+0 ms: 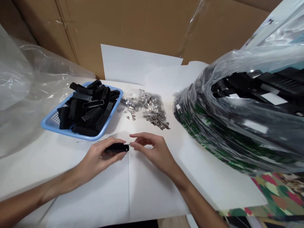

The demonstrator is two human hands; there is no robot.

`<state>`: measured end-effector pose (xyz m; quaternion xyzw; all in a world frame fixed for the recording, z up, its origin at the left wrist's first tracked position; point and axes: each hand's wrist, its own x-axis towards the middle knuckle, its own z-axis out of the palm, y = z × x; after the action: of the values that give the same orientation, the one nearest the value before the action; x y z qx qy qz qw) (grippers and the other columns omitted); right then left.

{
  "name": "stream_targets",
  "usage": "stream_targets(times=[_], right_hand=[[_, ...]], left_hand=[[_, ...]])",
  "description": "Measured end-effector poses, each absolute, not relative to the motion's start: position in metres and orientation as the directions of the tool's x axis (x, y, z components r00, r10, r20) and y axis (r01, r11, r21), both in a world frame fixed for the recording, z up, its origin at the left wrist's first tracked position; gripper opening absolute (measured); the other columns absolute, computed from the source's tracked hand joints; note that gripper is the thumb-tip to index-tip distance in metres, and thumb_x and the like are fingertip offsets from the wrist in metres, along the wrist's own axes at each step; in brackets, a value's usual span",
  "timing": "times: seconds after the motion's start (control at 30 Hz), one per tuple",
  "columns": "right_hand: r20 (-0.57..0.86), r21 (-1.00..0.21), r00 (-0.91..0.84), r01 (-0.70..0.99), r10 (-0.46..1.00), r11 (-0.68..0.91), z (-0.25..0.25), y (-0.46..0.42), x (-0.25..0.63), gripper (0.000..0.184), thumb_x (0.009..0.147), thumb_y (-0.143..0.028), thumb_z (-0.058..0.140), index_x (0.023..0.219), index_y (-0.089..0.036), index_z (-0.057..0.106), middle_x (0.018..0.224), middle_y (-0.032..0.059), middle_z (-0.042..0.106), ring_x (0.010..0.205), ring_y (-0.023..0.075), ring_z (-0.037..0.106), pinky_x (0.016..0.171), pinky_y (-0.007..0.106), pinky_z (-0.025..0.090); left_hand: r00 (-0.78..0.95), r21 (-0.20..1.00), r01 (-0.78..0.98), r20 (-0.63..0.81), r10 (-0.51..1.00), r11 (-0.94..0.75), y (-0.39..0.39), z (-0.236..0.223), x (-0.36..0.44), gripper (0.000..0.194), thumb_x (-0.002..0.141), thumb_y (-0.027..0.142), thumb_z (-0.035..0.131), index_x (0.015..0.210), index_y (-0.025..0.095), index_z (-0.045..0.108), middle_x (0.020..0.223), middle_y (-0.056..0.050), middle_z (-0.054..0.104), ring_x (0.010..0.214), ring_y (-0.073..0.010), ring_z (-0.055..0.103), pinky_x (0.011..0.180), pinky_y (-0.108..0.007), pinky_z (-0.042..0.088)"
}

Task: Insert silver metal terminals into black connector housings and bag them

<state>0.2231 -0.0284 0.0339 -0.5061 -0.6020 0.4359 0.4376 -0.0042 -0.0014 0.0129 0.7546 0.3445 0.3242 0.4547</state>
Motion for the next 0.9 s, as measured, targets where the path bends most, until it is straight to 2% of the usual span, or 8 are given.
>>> stream_targets(times=[0.07,0.17,0.3,0.5,0.63,0.7,0.77,0.9], right_hand=[[0.022,-0.977,-0.089,0.208,0.996,0.041,0.035,-0.03,0.222,0.035,0.084,-0.044,0.084,0.109,-0.021,0.076,0.079,0.0023,0.076,0.072,0.0181,0.073,0.07,0.032,0.061],[-0.047,-0.979,-0.077,0.202,0.996,-0.031,0.036,-0.031,0.221,0.038,0.081,-0.046,0.086,0.105,-0.02,0.073,0.075,0.0015,0.075,0.068,0.0172,0.071,0.066,0.029,0.057],[-0.086,-0.97,-0.088,0.233,0.992,-0.063,0.035,-0.032,0.222,0.038,0.079,-0.046,0.087,0.101,-0.02,0.071,0.075,0.0014,0.074,0.07,0.0172,0.07,0.067,0.029,0.055],[-0.072,-0.959,-0.081,0.281,0.994,-0.046,0.031,-0.033,0.214,0.029,0.083,-0.041,0.083,0.097,-0.02,0.069,0.073,-0.0001,0.071,0.07,0.0161,0.068,0.067,0.028,0.053],[-0.114,-0.974,-0.134,0.21,0.984,-0.084,0.03,-0.031,0.218,0.031,0.083,-0.046,0.082,0.099,-0.02,0.072,0.072,-0.0008,0.069,0.065,0.014,0.065,0.062,0.027,0.054],[-0.142,-0.98,-0.185,0.164,0.972,-0.112,0.031,-0.031,0.224,0.032,0.088,-0.048,0.078,0.104,-0.021,0.074,0.075,0.0002,0.069,0.065,0.0138,0.066,0.064,0.028,0.058],[-0.138,-0.979,-0.224,0.178,0.965,-0.099,0.033,-0.033,0.229,0.03,0.092,-0.045,0.075,0.111,-0.022,0.076,0.084,0.0025,0.073,0.073,0.0153,0.071,0.071,0.03,0.062],[-0.025,-0.981,-0.306,0.192,0.952,0.036,0.032,-0.036,0.23,0.03,0.092,-0.032,0.076,0.122,-0.028,0.077,0.112,0.0052,0.076,0.097,0.0179,0.074,0.085,0.032,0.063]], left_hand=[[0.549,0.805,0.284,0.308,0.777,-0.52,-0.003,0.011,-0.005,0.021,0.096,0.026,0.072,0.117,0.024,0.068,0.104,-0.003,0.075,0.093,-0.0175,0.074,0.083,-0.028,0.063],[0.559,0.703,0.319,0.402,0.725,-0.636,-0.004,0.007,-0.005,0.026,0.096,0.02,0.073,0.119,0.025,0.064,0.105,-0.002,0.074,0.096,-0.0169,0.073,0.089,-0.028,0.06],[0.609,0.663,0.332,0.393,0.689,-0.671,-0.007,0.003,-0.007,0.033,0.096,0.014,0.07,0.126,0.025,0.06,0.108,-0.002,0.07,0.098,-0.0165,0.072,0.087,-0.026,0.059],[0.665,0.618,0.322,0.391,0.636,-0.717,-0.011,0.001,-0.011,0.038,0.099,0.012,0.063,0.134,0.025,0.055,0.107,-0.004,0.069,0.098,-0.0179,0.072,0.085,-0.028,0.059],[0.645,0.618,0.314,0.418,0.64,-0.72,-0.012,0.003,-0.012,0.036,0.098,0.013,0.064,0.132,0.025,0.057,0.104,-0.004,0.069,0.094,-0.018,0.072,0.083,-0.028,0.059],[0.612,0.625,0.323,0.435,0.661,-0.71,-0.011,0.004,-0.011,0.033,0.098,0.014,0.066,0.128,0.025,0.06,0.101,-0.003,0.07,0.091,-0.0178,0.072,0.081,-0.028,0.06],[0.596,0.632,0.331,0.436,0.675,-0.701,-0.011,0.006,-0.009,0.031,0.097,0.016,0.067,0.126,0.025,0.061,0.101,-0.003,0.07,0.092,-0.0177,0.072,0.084,-0.028,0.06],[0.596,0.646,0.314,0.436,0.674,-0.696,-0.01,0.009,-0.008,0.038,0.098,0.017,0.067,0.134,0.025,0.057,0.107,-0.004,0.069,0.095,-0.017,0.071,0.088,-0.028,0.06]])
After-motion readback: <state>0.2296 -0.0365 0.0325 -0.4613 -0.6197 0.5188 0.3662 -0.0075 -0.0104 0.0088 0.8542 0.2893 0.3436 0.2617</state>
